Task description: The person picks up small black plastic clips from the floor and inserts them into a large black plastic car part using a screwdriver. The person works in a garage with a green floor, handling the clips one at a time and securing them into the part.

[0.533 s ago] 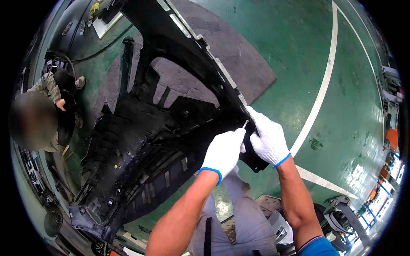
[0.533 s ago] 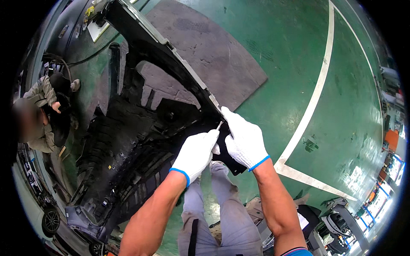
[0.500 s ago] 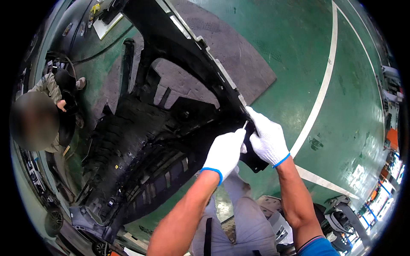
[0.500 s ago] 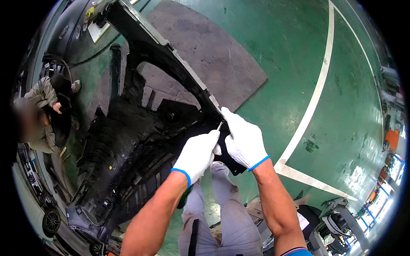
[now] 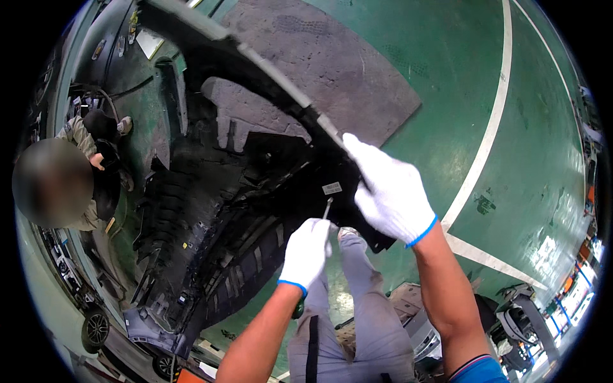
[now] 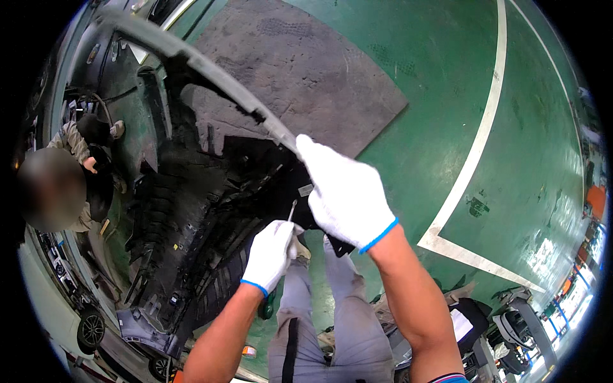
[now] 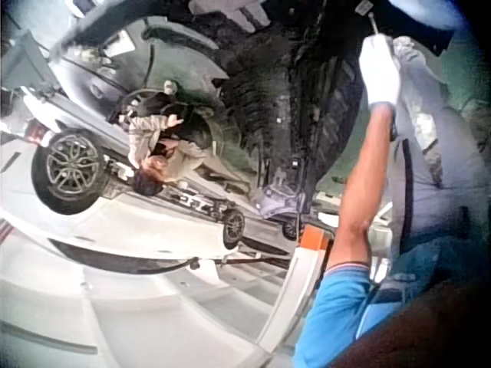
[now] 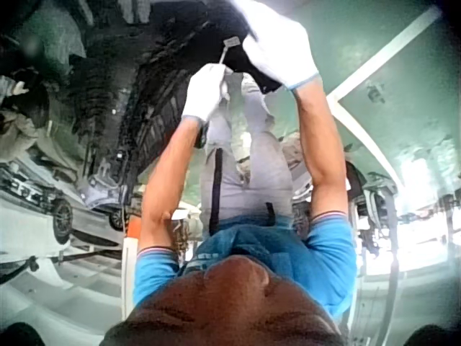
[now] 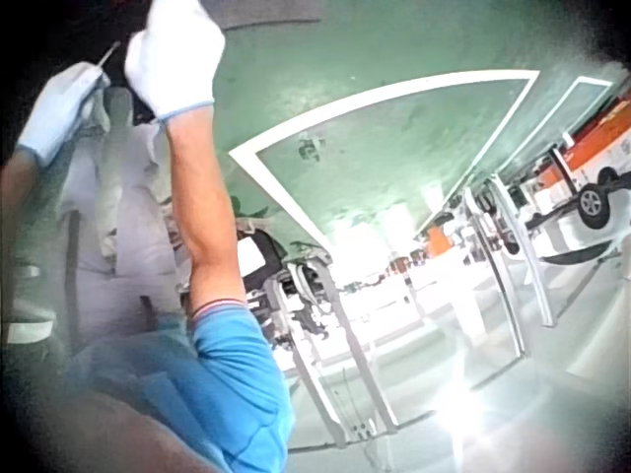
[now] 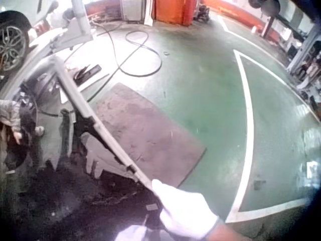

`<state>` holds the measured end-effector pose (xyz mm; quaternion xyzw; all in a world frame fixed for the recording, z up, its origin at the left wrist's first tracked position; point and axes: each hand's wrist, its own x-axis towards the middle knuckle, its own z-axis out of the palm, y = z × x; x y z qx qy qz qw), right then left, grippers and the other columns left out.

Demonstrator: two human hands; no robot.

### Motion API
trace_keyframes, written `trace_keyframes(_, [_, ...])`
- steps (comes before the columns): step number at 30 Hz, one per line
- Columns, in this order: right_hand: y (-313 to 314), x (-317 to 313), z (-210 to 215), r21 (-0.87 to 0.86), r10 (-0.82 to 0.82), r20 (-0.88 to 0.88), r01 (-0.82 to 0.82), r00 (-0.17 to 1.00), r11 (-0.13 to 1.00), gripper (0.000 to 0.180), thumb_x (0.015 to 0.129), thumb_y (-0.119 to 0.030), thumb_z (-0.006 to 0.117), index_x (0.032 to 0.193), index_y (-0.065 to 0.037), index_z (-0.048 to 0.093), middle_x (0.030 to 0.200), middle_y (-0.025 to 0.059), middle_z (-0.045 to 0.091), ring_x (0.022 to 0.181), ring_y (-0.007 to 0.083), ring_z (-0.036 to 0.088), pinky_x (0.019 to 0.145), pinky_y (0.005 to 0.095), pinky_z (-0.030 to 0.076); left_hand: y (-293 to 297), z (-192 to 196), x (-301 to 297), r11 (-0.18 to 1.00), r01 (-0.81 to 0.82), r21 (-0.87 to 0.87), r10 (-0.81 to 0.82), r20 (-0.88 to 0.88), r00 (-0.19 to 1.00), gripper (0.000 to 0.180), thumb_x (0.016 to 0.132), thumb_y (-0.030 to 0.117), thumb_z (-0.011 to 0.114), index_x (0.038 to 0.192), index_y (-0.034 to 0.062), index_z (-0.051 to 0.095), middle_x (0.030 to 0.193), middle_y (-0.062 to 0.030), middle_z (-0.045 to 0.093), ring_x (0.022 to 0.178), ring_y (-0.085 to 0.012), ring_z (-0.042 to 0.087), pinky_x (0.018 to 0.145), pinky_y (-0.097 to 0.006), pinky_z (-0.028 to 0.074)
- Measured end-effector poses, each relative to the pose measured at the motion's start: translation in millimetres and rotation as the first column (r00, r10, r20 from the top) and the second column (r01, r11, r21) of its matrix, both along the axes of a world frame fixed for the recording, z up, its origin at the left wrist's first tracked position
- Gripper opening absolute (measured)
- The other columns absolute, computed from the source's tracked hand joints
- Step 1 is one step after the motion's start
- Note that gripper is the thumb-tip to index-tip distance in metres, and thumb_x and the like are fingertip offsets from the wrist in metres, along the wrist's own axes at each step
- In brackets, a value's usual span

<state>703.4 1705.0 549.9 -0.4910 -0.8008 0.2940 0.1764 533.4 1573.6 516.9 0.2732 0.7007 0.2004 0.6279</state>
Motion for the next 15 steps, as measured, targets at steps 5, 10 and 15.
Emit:
trace_keyframes(5, [3, 0, -1, -0.169, -0.048, 0.07, 0.06, 0.996, 0.984, 0.068, 0.077, 0.0, 0.06, 0.144, -0.008, 0.057, 0.124, 0.0221, 0.07, 0.098, 0.0406, 0.072, 0.088, 0.0429, 0.059, 28, 31, 17, 0.926, 0.106, 0.362, -0.078, -0.091, 0.993, 0.025, 0.106, 0.019, 0.051, 0.105, 0.0014, 0.069, 0.068, -0.006, 0.06, 0.062, -0.0132, 0.058, 0.062, -0.029, 0.047])
trace_keyframes(10, [2, 2, -1, -0.236, -0.085, 0.058, 0.096, 0.995, 0.967, 0.069, 0.077, -0.001, 0.062, 0.146, -0.009, 0.056, 0.126, 0.0218, 0.069, 0.106, 0.0385, 0.072, 0.092, 0.0413, 0.058, 44, 20, 20, 0.723, 0.352, 0.595, -0.15, -0.363, 0.92, 0.022, 0.105, 0.016, 0.055, 0.11, -0.001, 0.068, 0.083, -0.0125, 0.065, 0.066, -0.0192, 0.064, 0.066, -0.033, 0.052])
trace_keyframes(15, [4, -2, 2, -0.271, -0.101, 0.049, 0.111, 0.994, 0.956, 0.07, 0.077, -0.002, 0.063, 0.146, -0.01, 0.057, 0.13, 0.0212, 0.069, 0.112, 0.0354, 0.072, 0.096, 0.0401, 0.057, 48, 26, 22, 0.897, 0.125, 0.424, -0.089, -0.104, 0.991, 0.025, 0.105, 0.018, 0.057, 0.112, -0.0031, 0.067, 0.083, -0.0143, 0.066, 0.066, -0.021, 0.066, 0.064, -0.034, 0.053])
